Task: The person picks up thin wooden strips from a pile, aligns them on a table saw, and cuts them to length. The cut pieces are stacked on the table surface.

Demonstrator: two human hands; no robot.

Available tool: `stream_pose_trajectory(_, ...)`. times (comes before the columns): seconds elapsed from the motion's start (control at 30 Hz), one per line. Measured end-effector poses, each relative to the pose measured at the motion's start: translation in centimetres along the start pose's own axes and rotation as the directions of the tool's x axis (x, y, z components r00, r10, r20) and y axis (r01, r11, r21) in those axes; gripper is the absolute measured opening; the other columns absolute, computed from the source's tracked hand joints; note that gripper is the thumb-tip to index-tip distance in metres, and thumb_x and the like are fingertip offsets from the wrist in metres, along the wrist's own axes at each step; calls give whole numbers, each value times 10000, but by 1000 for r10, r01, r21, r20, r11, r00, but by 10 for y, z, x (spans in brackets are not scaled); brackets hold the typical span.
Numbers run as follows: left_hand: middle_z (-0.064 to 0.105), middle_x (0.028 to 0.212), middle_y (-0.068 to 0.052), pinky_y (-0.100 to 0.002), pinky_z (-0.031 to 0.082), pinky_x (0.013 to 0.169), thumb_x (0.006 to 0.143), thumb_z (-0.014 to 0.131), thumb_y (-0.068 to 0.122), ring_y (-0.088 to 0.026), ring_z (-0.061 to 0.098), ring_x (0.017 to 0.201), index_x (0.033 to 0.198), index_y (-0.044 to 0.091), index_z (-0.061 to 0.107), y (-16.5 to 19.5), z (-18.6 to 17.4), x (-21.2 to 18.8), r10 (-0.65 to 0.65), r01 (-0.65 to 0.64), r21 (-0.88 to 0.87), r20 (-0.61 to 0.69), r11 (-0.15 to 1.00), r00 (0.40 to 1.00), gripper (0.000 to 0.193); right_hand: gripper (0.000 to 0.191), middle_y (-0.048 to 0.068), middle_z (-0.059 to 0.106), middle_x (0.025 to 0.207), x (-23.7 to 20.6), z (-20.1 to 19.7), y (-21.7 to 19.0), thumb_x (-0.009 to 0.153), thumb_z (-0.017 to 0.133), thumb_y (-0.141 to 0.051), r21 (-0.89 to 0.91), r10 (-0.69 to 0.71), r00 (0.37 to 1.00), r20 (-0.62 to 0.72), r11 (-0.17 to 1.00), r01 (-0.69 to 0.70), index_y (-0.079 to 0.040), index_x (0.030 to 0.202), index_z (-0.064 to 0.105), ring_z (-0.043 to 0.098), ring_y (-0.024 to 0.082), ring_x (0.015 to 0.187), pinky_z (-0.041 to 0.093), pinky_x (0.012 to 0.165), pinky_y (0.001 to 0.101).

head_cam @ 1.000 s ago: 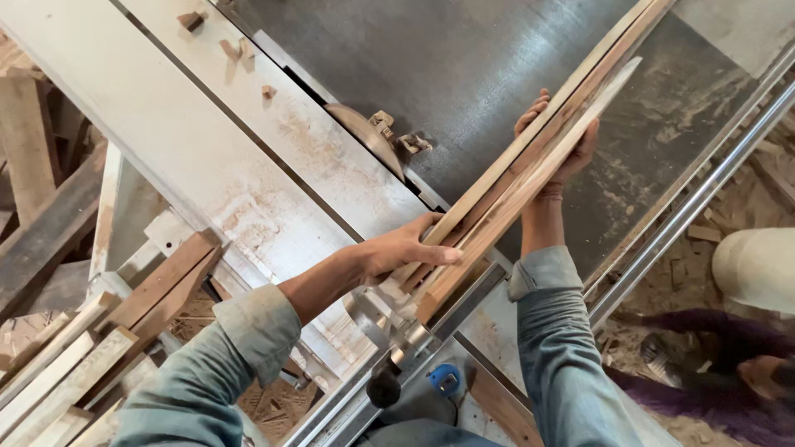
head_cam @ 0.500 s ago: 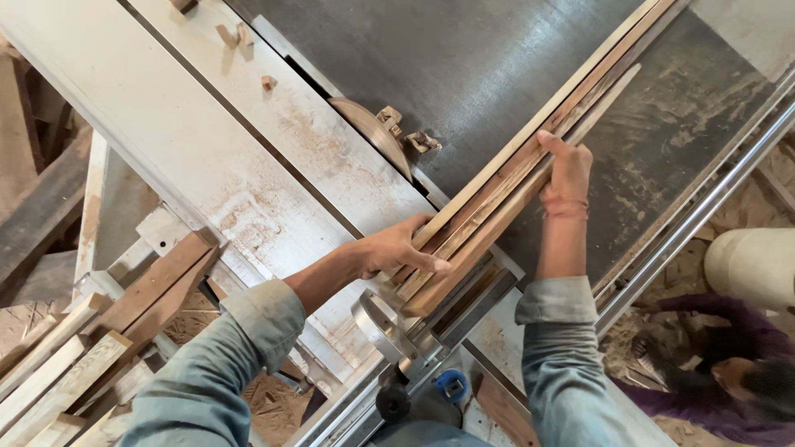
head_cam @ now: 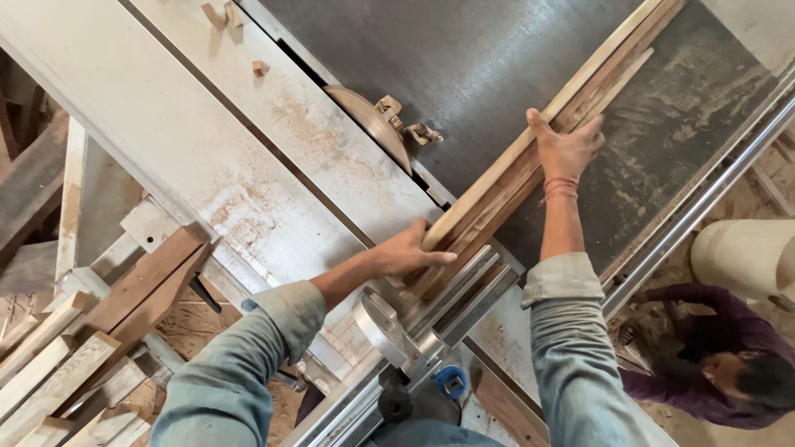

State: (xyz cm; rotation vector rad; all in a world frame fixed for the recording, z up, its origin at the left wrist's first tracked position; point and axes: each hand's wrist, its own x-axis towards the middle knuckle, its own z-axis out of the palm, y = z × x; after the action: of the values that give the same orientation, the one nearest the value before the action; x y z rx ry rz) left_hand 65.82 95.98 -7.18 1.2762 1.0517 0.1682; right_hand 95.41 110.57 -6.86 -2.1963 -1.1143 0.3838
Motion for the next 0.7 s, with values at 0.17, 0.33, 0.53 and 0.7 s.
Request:
stream_pose_trajectory(0.17,626,1202,-292,-445,546,1006,897,569,691,-373,663,1172,1419,-37,402,-4,3,1,22,-27,177,26,984,999,912,1252,382,346,1388,17,16,-23,736,834,-418,-211,92,994,53,974,-79,97,1573,58,386,549,1314,424,1109,556)
stream_pose_trajectory(0.33,651,1160,-274,-526,527,864,829,672,613,-441,645,1075,1244,-93,509,5,-13,-18,372,-245,818,42,520,927,835,1103,428,257,1457,28,27,-32,779,732,-308,-415,135,987,86,906,-87,39,1588,67,323,606,1362,364,1142,590)
stream_pose_trajectory(0.53,715,904,-217,-510,549,800,868,716,361,-417,696,891,1111,-2,614,-7,-28,-33,135,-149,638,70,756,988,448,1134,476,0,1598,58,29,-38,825,732,-382,-469,53,995,82,883,-9,-20,1650,44,202,669,1456,293,1234,594)
stream_pose_trajectory(0.7,723,862,-199,-509,561,761,768,780,275,-416,702,853,1015,32,656,-11,-39,-33,145,-126,639,23,759,989,369,1129,428,23,1607,51,38,-41,795,724,-330,-409,90,993,71,911,-53,-39,1637,31,211,655,1452,490,1062,558)
